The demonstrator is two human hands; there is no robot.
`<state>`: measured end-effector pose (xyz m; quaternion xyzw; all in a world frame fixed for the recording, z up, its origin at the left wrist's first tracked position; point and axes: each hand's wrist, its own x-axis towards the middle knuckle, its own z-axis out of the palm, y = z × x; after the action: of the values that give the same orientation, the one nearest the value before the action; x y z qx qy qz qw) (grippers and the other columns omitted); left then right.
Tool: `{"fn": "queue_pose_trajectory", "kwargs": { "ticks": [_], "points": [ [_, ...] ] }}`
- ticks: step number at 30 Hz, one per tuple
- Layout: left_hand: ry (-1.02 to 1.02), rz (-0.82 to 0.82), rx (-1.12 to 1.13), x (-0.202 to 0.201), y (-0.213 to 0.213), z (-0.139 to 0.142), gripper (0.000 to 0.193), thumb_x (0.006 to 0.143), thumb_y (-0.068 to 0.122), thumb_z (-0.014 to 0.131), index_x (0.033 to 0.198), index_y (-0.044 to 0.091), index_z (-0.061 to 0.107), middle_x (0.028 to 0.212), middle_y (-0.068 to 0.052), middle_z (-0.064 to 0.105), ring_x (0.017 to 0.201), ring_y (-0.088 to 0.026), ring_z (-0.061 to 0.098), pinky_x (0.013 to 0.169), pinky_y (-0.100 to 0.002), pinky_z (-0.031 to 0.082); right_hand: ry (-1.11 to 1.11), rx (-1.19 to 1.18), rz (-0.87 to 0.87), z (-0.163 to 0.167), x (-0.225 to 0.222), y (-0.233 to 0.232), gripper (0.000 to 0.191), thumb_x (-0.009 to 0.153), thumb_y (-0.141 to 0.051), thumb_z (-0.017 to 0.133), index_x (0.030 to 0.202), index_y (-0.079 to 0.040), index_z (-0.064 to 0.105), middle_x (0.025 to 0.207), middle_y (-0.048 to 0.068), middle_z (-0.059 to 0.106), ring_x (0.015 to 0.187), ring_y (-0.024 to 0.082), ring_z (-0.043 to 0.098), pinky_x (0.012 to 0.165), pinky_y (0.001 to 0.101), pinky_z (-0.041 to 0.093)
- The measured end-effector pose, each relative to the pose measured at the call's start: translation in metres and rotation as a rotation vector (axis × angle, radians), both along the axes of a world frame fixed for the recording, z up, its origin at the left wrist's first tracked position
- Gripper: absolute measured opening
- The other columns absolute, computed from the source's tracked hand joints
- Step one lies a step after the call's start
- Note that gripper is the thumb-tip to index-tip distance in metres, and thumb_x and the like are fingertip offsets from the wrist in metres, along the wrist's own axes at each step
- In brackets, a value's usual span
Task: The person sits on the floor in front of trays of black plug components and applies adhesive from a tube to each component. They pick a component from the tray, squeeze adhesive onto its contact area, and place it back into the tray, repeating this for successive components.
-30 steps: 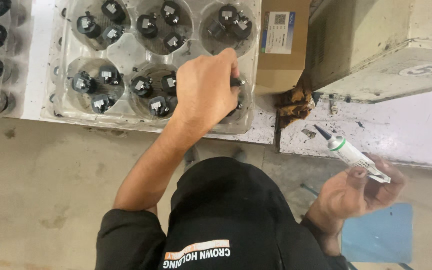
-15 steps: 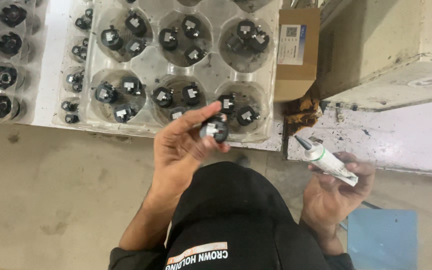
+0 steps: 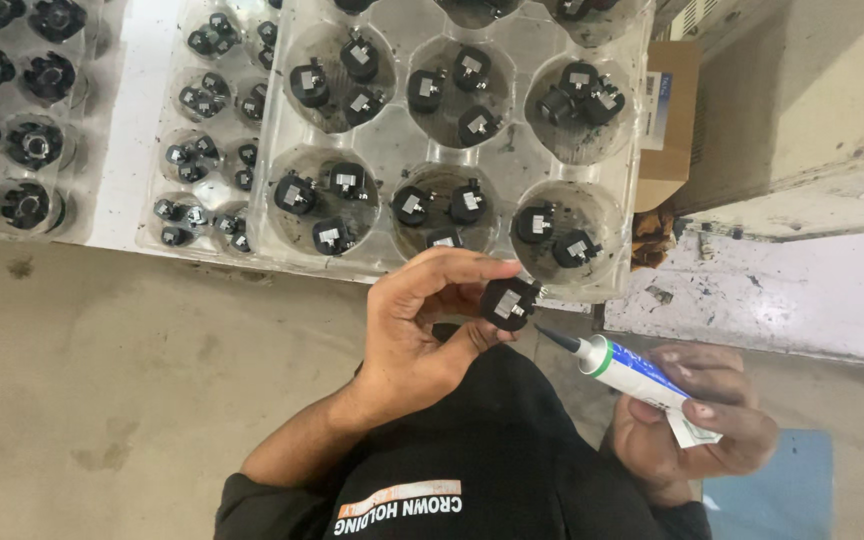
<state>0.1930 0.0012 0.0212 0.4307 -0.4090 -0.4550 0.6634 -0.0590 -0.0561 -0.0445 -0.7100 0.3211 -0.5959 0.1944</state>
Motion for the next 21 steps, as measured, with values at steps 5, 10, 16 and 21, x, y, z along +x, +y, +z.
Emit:
{"fn": "queue_pose_trajectory", "kwargs": {
  "ticks": [5, 10, 16, 21],
  "points": [
    [-0.008, -0.013, -0.018, 0.006, 0.002, 0.004, 0.048, 0.092, -0.02, 0.068, 0.135, 0.0, 0.065, 0.129, -0.009, 0.061, 0.11, -0.016, 0.073, 0.097, -0.029, 0.066, -0.086, -0.081, -0.043, 0.001, 0.019, 0.003, 0.037, 0.103, -0.018, 0.081, 0.112, -0.012, 0.046, 0.095, 0.008, 0.061, 0.091, 0.027, 0.074, 0.08, 0.0287, 0.063],
    [-0.079, -0.031, -0.02, 0.012, 0.002, 0.006, 0.049, 0.092, -0.018, 0.071, 0.136, 0.001, 0.065, 0.131, -0.008, 0.06, 0.116, -0.015, 0.069, 0.099, -0.029, 0.067, -0.016, -0.074, -0.001, 0.006, 0.02, 0.009, 0.033, 0.103, -0.021, 0.084, 0.111, -0.014, 0.053, 0.098, 0.007, 0.062, 0.093, 0.026, 0.071, 0.082, 0.0314, 0.068],
    [-0.033, -0.04, -0.013, 0.017, 0.002, 0.005, 0.049, 0.093, -0.016, 0.071, 0.137, 0.003, 0.065, 0.13, -0.007, 0.06, 0.114, -0.014, 0.069, 0.099, -0.03, 0.068, -0.018, -0.175, 0.051, 0.007, 0.02, 0.004, 0.034, 0.092, -0.015, 0.086, 0.107, -0.013, 0.056, 0.097, 0.005, 0.061, 0.087, 0.024, 0.072, 0.075, 0.0343, 0.068],
    [-0.005, -0.044, -0.016, 0.017, 0.004, 0.003, 0.049, 0.093, -0.016, 0.071, 0.138, 0.003, 0.064, 0.131, -0.007, 0.059, 0.116, -0.015, 0.069, 0.1, -0.03, 0.067, -0.036, -0.18, 0.04, 0.008, 0.021, 0.007, 0.031, 0.092, -0.014, 0.085, 0.105, -0.013, 0.057, 0.096, 0.006, 0.062, 0.088, 0.023, 0.072, 0.074, 0.0335, 0.07]
  ]
}}
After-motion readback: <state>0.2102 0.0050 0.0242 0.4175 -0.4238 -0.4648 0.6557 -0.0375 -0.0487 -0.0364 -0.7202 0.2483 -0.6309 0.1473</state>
